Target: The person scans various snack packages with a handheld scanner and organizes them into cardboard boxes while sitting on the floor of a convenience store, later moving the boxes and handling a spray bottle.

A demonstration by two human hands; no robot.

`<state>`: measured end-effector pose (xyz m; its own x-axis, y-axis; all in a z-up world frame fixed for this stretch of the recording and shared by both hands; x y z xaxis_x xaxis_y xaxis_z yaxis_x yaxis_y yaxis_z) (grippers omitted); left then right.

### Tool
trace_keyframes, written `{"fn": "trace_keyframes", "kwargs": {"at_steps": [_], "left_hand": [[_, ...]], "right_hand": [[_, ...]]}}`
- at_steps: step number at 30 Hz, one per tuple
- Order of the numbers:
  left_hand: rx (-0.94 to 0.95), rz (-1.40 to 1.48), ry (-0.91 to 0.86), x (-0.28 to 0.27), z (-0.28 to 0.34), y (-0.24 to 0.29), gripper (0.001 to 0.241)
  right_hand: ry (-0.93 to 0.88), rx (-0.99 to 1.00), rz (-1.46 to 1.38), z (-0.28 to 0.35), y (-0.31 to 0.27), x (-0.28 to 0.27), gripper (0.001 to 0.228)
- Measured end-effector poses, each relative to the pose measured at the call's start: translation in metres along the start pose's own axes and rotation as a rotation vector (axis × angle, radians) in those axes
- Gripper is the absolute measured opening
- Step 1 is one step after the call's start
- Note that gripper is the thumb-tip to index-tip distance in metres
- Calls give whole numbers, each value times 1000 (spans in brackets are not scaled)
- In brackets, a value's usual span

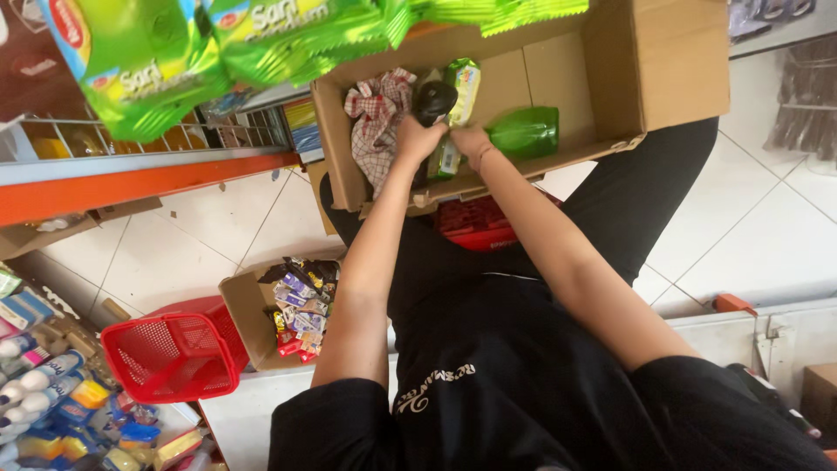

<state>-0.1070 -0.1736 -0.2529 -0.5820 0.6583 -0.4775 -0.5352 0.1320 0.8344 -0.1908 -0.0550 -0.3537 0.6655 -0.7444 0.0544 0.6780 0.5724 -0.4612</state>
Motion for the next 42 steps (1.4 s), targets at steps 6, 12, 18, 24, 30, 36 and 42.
{"fn": "trace_keyframes", "kwargs": {"at_steps": [6, 12, 18, 24, 30, 36, 42], "left_hand": [[-215, 104, -49, 3, -2, -36, 41], [-380, 235, -147, -1, -1, -42, 49], [-256, 236, -288, -1, 4, -9, 42], [-197, 353, -260, -7, 15, 7, 37], [-89, 654, -290, -19, 54, 54, 31], [-228, 999, -441, -53, 101, 121, 46], [-68, 1257, -461, -55, 141, 131, 55]], "right_hand": [[-36, 278, 10, 16, -2, 5, 34], [-73, 61, 148, 20, -9, 9, 33], [-59, 78, 72, 4, 0, 6, 38], [-148, -207, -123, 17, -20, -2, 47], [-37, -378, -315, 131, -51, -50, 65], [-304, -464, -57, 286, -70, -81, 73], [-364, -556, 164, 334, -50, -115, 81]]}}
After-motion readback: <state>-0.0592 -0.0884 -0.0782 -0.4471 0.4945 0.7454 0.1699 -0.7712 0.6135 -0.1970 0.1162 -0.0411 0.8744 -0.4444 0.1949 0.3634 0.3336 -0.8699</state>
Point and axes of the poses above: each hand's wrist, its own z-axis away from the middle knuckle, its own x-axis out of the palm, y = z × x, the point moved 4 cm from there along -z, towards the middle knuckle, and after that the axes turned 4 degrees about y, right-handed, at the moved point
